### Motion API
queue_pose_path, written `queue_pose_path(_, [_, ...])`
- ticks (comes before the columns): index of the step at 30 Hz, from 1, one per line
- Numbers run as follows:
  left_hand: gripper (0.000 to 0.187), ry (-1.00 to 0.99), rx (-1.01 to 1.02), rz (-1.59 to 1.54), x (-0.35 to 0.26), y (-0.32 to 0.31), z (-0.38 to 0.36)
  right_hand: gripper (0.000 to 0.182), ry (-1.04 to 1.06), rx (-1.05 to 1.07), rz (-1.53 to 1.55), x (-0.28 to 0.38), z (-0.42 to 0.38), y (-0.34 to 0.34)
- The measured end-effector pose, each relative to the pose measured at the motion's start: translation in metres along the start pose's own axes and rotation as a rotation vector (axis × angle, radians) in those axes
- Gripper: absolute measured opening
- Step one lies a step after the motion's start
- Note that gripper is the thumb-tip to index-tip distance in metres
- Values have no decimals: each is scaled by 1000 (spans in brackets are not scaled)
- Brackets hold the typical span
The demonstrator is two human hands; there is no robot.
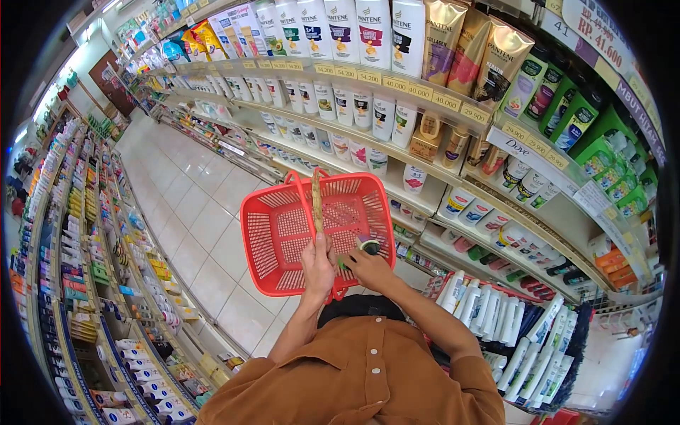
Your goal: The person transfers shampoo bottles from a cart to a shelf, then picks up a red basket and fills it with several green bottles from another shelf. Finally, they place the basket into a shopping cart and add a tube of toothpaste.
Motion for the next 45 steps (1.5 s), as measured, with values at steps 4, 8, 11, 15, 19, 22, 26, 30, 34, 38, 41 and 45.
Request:
queue_pose_path(4, [39,-3,13,-62,4,0,-6,23,51,-56,-59,-4,-2,-13])
queue_pose_path(8, [39,13,44,-101,9,-3,-11,14,-2,25,-32,-6,-3,-21])
queue_pose_path(11, [39,10,117,-126,15,-5,-13,13,-28,71,-24,-7,-2,-33])
queue_pose_path(15, [40,7,75,-59,16,-2,-12,26,-60,161,65,-9,-6,-52])
queue_pose_path(19, [42,53,47,-103,24,6,-9,28,-70,80,289,-17,-19,6])
queue_pose_path(22, [44,78,28,-159,28,16,-5,20,-37,-200,340,-28,-34,85])
queue_pose_path(26, [46,86,-7,-239,36,40,-1,24,-143,-555,18,-39,-85,239])
queue_pose_path(30, [46,86,-107,-289,38,61,-3,30,-308,-746,-454,-35,-135,366])
queue_pose_path(34, [44,70,-211,-224,41,78,-4,35,-458,-763,-764,-43,-164,438])
queue_pose_path(38, [43,51,-297,-230,42,95,-7,38,-541,-688,-881,-63,-182,476])
queue_pose_path(41, [43,25,-363,-193,45,115,-11,41,-640,-643,-839,-82,-190,490])
queue_pose_path(45, [42,38,-472,-175,52,146,-25,45,-710,-571,-793,-109,-201,498])
Point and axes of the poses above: each hand's wrist, its own z-axis towards the middle knuckle, its own y-axis out of the back of the hand, x = y × z, the point moved 6 cm from there along z, towards the middle knuckle, and after that the axes turned 12 degrees about x, right-handed, at the moved point
